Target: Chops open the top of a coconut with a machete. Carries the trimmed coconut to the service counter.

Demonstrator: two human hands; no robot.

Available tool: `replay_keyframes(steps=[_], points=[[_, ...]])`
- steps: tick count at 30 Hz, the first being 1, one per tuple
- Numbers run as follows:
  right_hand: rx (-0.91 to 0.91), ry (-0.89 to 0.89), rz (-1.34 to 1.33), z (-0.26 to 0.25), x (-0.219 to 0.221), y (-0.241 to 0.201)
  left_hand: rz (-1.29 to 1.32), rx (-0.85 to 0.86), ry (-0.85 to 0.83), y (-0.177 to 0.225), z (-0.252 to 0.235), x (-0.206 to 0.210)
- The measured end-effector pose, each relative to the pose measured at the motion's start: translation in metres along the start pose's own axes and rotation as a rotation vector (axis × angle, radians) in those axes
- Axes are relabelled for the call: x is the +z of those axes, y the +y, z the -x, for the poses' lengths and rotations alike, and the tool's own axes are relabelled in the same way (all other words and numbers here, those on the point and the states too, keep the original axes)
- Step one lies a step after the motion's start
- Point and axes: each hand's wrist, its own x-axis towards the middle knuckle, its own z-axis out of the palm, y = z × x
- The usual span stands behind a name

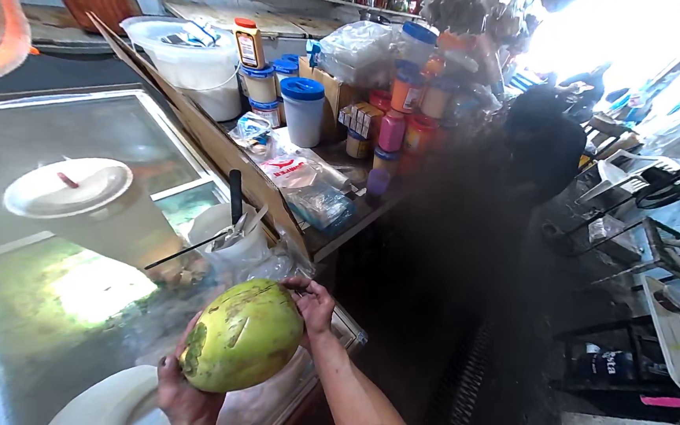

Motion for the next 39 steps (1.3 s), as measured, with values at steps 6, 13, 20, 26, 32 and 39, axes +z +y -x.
replay_keyframes(steps=[6,13,20,26,32,39], points=[[0.006,0.015,0.012,0.0001,0.0002,-0.0001,-0.012,-0.005,0.019,0.0008,0.0006,0.0013],[-0.003,0.008,0.007,0.0006,0.0018,-0.0018,0.009,0.004,-0.009,0.0013,0.0013,0.0019],[0.001,-0.009,-0.034,0.0004,0.0006,-0.0002,0.020,0.005,-0.012,0.0004,0.0008,0.0005],[-0.012,0.000,-0.017,0.0004,-0.0003,0.0008,0.014,0.003,-0.032,-0.0004,-0.0002,-0.0021],[-0.012,-0.009,0.005,0.0017,0.0017,-0.0004,0.023,-0.004,-0.020,0.0007,0.0004,-0.0010],[-0.014,0.013,-0.008,0.0025,0.0019,-0.0001,-0.010,-0.005,0.004,0.0012,0.0004,-0.0009]])
